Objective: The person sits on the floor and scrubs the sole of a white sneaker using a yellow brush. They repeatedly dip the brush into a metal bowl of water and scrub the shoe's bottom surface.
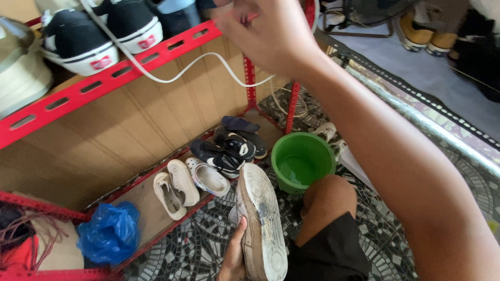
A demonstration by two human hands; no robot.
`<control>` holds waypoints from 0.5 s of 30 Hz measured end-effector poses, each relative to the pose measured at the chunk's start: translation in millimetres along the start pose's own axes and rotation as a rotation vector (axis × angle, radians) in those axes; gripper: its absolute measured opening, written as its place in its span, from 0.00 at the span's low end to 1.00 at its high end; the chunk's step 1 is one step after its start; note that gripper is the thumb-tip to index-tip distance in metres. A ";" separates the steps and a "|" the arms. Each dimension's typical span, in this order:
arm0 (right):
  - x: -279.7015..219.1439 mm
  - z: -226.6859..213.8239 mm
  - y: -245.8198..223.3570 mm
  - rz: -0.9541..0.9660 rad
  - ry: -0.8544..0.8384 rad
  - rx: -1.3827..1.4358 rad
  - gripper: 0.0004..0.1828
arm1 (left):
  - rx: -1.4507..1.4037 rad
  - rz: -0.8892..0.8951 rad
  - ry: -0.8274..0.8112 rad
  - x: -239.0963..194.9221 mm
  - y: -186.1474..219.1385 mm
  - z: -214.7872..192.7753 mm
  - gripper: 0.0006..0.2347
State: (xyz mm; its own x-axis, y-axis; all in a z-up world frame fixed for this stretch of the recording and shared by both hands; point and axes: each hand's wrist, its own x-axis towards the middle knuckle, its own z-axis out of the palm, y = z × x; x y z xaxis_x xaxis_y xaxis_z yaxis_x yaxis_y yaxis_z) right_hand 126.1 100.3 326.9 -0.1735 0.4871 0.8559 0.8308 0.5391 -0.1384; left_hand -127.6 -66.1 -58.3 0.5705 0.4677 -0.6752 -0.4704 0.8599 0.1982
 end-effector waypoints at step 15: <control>-611.9 -244.0 -134.3 1.690 -0.139 0.001 0.16 | 0.304 -0.553 -0.594 151.8 -140.6 78.5 0.57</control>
State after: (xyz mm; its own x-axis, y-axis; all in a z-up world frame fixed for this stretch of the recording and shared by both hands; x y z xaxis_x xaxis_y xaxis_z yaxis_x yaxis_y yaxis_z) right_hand 249.7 -437.8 -56.8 0.8000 0.5285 -0.2840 0.1226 -0.6073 -0.7849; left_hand 77.9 -99.9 -132.8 0.9612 -0.0771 -0.2648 0.1304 0.9731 0.1897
